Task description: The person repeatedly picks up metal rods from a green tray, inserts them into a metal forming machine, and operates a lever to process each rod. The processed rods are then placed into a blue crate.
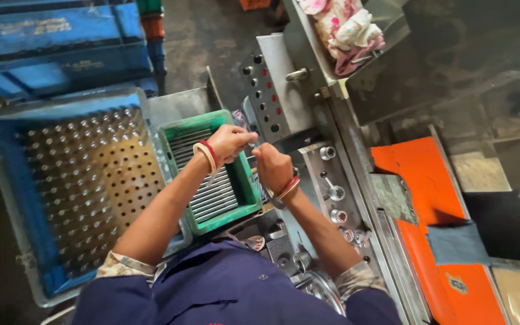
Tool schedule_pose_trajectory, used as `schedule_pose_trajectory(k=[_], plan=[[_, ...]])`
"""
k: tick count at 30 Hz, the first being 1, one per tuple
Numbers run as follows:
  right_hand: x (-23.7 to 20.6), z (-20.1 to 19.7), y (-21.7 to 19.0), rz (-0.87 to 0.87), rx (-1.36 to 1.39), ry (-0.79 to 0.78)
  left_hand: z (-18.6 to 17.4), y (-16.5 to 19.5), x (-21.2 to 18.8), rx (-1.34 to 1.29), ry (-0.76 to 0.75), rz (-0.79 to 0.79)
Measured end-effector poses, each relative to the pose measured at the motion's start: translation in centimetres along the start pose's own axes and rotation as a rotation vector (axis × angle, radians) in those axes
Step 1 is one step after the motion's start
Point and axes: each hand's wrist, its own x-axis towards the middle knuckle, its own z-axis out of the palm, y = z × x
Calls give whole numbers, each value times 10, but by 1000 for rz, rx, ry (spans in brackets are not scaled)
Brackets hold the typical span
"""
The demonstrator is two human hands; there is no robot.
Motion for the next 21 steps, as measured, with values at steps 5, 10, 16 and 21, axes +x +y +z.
schedule_pose_trajectory(k=[5,10,16,21], plan=[[-6,46,-3,326,103,20,-30,-20,-11,-184,279,292],[-1,107,-20,452,626,-382,-63,-35,-10,-731,584,491],[55,127,-5,460,501,-438,-198,-39,-73,-949,740,762],[80,182,4,-23,127,-522,-233,-82,-150,-675,921,496]])
